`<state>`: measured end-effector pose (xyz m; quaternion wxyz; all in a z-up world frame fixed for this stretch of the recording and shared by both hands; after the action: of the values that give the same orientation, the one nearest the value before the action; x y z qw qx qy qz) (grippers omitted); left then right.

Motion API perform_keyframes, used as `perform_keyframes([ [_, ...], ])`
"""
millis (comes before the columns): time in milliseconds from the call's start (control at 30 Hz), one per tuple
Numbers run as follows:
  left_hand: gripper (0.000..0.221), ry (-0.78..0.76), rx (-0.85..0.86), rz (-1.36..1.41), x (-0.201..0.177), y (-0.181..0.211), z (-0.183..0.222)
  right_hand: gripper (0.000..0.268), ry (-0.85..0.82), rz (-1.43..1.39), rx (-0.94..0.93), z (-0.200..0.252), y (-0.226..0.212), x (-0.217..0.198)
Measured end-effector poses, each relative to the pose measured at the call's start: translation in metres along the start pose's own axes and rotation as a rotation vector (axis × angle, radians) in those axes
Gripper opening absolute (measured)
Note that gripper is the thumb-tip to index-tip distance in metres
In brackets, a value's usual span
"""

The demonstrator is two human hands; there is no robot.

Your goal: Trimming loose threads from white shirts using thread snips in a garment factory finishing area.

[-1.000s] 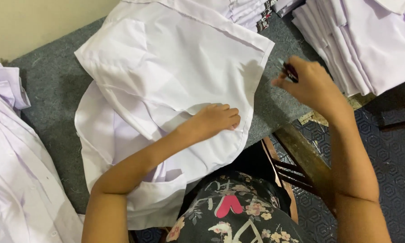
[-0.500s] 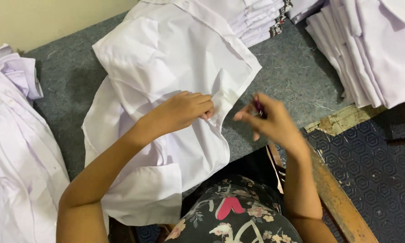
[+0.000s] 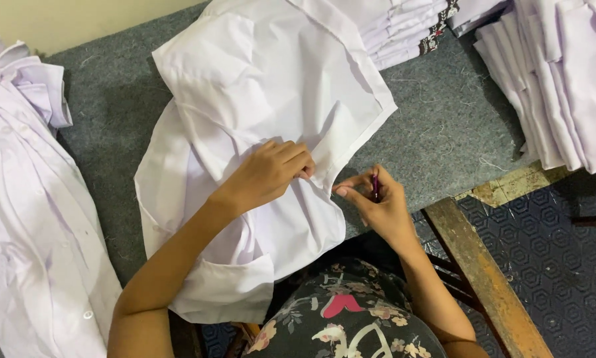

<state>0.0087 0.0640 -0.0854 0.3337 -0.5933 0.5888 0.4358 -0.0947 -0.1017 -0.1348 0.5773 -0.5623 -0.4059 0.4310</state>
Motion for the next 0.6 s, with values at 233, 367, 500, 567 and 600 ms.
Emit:
perform_keyframes([
  [233,0.015,0.056,-0.007,0.041,0.001,-0.004,0.009,0.042,0.015,-0.011,0.053,0.002,-0.029,-0.001],
  [367,0.014,0.071,-0.018,0.048,0.001,-0.004,0.009,0.044,-0.057,-0.014,0.072,0.008,-0.03,0.013],
  [500,0.014,0.097,-0.021,0.075,-0.001,-0.003,0.006,0.045,-0.013,-0.028,0.052,0.006,0.003,0.01],
  [567,0.014,0.098,-0.019,0.069,-0.001,-0.003,0.006,0.044,-0.007,-0.007,0.06,0.005,-0.005,0.008],
  [600,0.015,0.096,-0.02,0.064,-0.001,-0.003,0.008,0.044,-0.004,0.011,0.071,0.004,-0.007,0.007],
])
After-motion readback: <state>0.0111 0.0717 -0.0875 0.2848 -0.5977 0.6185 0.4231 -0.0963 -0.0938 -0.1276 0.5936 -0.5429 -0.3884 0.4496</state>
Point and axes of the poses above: each hand's wrist, its own z-axis away from the middle knuckle, its own x-axis out of the palm, y = z × x, the point moved 7 cm from there along -z, towards the middle knuckle, and after that the axes turned 6 degrees about x, right-handed, at the moved point
